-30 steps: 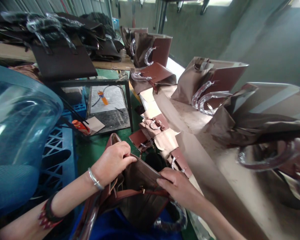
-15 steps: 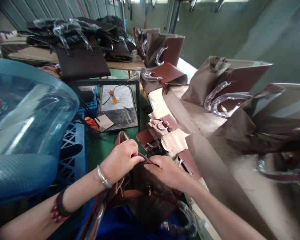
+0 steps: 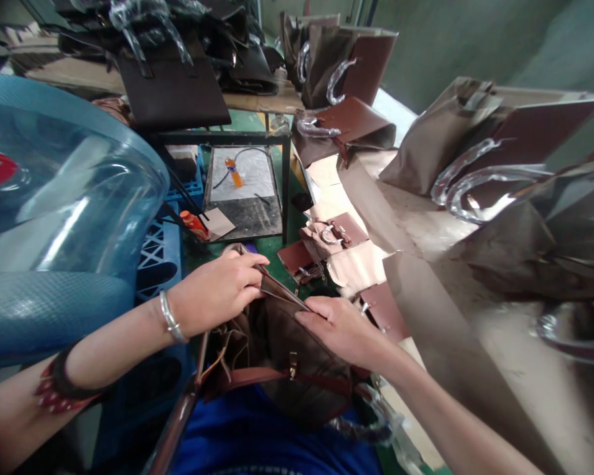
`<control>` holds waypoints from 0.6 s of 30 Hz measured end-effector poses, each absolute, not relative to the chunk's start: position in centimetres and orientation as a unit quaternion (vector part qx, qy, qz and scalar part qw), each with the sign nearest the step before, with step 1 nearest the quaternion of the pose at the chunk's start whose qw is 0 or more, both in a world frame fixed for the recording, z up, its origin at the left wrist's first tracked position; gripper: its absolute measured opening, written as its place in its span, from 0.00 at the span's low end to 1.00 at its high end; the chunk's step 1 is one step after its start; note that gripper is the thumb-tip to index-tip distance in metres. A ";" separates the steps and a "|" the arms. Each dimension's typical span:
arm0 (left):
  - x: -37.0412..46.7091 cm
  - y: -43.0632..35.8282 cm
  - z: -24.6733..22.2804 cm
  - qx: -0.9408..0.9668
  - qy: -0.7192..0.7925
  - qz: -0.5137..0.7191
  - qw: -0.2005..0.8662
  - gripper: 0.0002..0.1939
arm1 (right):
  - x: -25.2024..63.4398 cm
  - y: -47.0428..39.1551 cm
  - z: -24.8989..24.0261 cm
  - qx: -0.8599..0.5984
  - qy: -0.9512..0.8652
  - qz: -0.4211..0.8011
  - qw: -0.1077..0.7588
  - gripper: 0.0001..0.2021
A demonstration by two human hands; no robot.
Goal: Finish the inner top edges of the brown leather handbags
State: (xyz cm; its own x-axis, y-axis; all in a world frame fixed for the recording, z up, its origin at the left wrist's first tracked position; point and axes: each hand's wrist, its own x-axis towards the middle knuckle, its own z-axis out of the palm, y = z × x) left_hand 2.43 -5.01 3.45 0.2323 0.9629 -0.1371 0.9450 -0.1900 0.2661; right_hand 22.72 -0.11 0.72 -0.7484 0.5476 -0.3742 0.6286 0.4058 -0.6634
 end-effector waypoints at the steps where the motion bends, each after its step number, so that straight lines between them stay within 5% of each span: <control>1: 2.3 -4.8 3.4 0.771 0.616 0.023 0.162 0.10 | 22.7 -0.1 0.7 0.351 0.838 -0.416 0.049 0.19; 10: 4.4 -7.3 3.8 0.742 0.655 0.092 0.110 0.12 | 23.0 0.0 0.3 0.365 0.833 -0.414 0.045 0.18; 18: 4.8 -9.5 4.8 0.676 0.708 0.025 0.202 0.15 | 22.9 -0.7 0.8 0.336 0.847 -0.412 0.030 0.16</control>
State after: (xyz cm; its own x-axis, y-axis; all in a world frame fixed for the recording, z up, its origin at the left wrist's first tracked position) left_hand 4.83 -9.51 4.79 -0.0039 0.9676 -0.2525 0.9474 0.0844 0.3088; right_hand 22.89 -0.73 0.77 -0.7727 0.5441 -0.3268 0.5930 0.4351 -0.6775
